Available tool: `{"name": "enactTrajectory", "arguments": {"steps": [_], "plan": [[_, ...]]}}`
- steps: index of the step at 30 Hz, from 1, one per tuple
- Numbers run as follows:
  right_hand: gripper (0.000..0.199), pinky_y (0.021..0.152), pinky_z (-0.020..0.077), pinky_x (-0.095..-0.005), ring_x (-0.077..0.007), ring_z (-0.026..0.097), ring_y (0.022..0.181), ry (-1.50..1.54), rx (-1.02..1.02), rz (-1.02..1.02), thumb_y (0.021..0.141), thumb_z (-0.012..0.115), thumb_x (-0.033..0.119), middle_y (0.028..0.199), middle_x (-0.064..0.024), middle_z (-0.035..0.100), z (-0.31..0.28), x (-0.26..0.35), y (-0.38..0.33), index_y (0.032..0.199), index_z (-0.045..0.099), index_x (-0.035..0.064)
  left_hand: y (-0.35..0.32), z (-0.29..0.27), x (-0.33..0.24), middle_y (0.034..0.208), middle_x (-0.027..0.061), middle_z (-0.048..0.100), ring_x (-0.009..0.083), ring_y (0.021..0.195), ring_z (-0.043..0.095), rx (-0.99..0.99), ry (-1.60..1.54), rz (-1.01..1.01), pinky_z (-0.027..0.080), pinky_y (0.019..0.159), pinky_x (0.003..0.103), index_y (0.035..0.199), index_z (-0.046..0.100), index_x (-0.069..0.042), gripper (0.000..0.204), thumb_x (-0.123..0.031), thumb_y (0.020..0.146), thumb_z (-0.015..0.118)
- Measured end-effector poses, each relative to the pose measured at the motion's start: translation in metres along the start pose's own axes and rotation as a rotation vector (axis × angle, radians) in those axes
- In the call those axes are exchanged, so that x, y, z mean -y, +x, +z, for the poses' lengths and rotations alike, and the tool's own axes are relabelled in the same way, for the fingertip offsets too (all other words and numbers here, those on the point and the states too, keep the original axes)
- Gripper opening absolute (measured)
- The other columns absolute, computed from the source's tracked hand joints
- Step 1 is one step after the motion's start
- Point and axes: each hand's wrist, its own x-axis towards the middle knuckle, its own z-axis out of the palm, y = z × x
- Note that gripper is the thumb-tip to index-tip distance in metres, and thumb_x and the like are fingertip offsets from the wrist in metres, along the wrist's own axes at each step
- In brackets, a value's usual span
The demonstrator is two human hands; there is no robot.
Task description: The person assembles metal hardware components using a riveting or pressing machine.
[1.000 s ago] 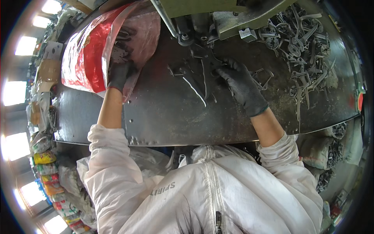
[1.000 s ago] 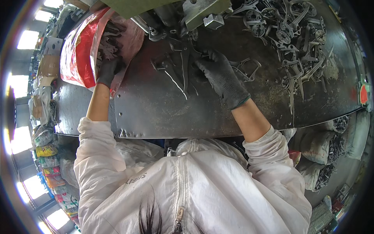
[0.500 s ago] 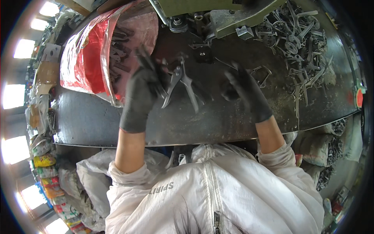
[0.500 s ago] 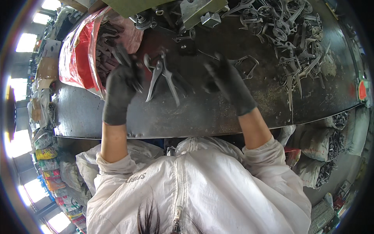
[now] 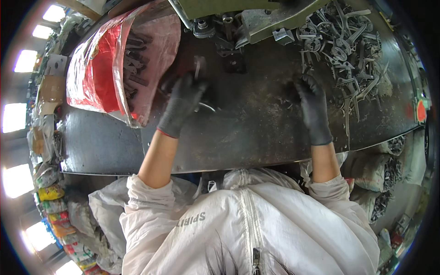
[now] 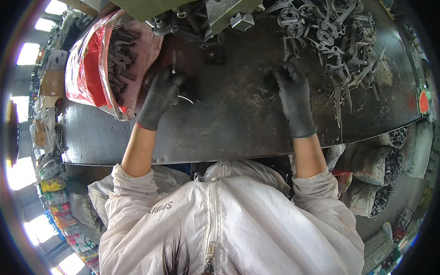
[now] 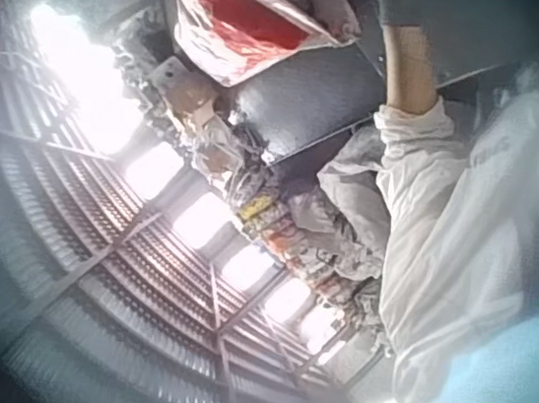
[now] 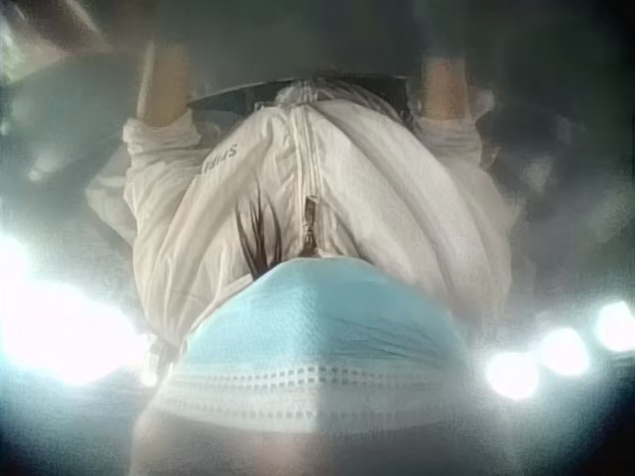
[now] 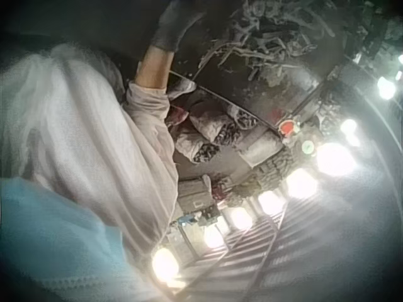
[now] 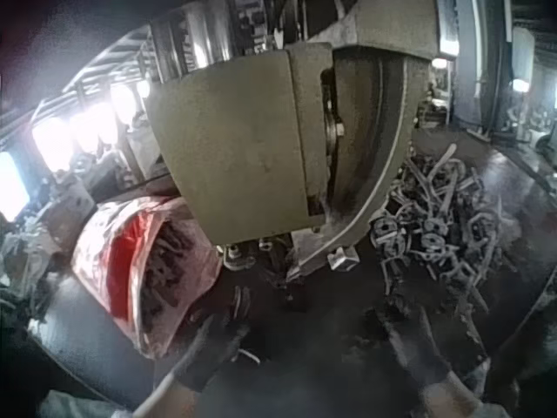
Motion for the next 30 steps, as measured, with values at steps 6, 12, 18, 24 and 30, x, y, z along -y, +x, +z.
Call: {"name": "enactTrajectory", "arguments": {"steps": [6, 12, 18, 24, 30], "plan": [[0.036, 0.077, 0.0573, -0.0271, -0.0138, 0.067, 0.088, 0.496, 0.129, 0.229, 0.099, 0.064, 0.005, 0.114, -0.0105, 0.071, 0.047, 0.071, -0.013, 0.134, 0.062, 0.0, -0.007, -0.006, -0.06, 0.099, 0.0042, 0.067, 0.0098, 0.083, 0.063, -0.056, -0.638, -0.39, 0.052, 0.076, 0.028, 0.129, 0.063, 0.001, 0.043, -0.035, 0.106, 0.054], [0.038, 0.085, 0.0591, -0.0289, -0.0153, 0.07, 0.097, 0.538, 0.249, 0.221, 0.099, 0.066, 0.008, 0.116, -0.0112, 0.071, 0.083, 0.098, 0.015, 0.135, 0.061, -0.0035, 0.018, 0.002, -0.057, 0.108, 0.0074, 0.071, 0.0142, 0.1, 0.066, 0.027, -0.42, -0.161, 0.052, 0.089, 0.029, 0.134, 0.059, 0.004, 0.046, -0.033, 0.107, 0.054], [0.034, 0.087, 0.0585, -0.0295, -0.0147, 0.07, 0.099, 0.427, 0.238, 0.202, 0.1, 0.065, 0.01, 0.112, -0.0104, 0.072, 0.09, 0.088, 0.022, 0.131, 0.063, -0.0036, 0.028, 0.002, -0.077, 0.106, 0.0106, 0.073, 0.0161, 0.092, 0.07, 0.125, -0.384, -0.248, 0.054, 0.084, 0.029, 0.134, 0.058, 0.006, 0.046, -0.032, 0.107, 0.053], [0.032, 0.08, 0.058, -0.0287, -0.0133, 0.069, 0.089, 0.32, 0.404, 0.189, 0.096, 0.066, 0.006, 0.105, -0.0105, 0.072, 0.096, 0.098, 0.016, 0.126, 0.064, -0.005, 0.036, 0.001, -0.062, 0.106, 0.0111, 0.073, 0.0155, 0.086, 0.072, 0.116, -0.502, -0.217, 0.057, 0.078, 0.029, 0.132, 0.06, 0.006, 0.041, -0.025, 0.107, 0.053], [0.039, 0.063, 0.0525, -0.0286, -0.0128, 0.063, 0.072, 0.348, 0.391, 0.184, 0.096, 0.064, 0.005, 0.098, -0.0105, 0.069, 0.103, 0.058, 0.022, 0.132, 0.057, -0.0056, 0.042, 0.011, -0.025, 0.109, 0.015, 0.072, 0.0231, 0.092, 0.072, 0.145, -0.175, -0.095, 0.059, 0.078, 0.032, 0.13, 0.063, 0.002, 0.032, -0.015, 0.104, 0.053]]}}
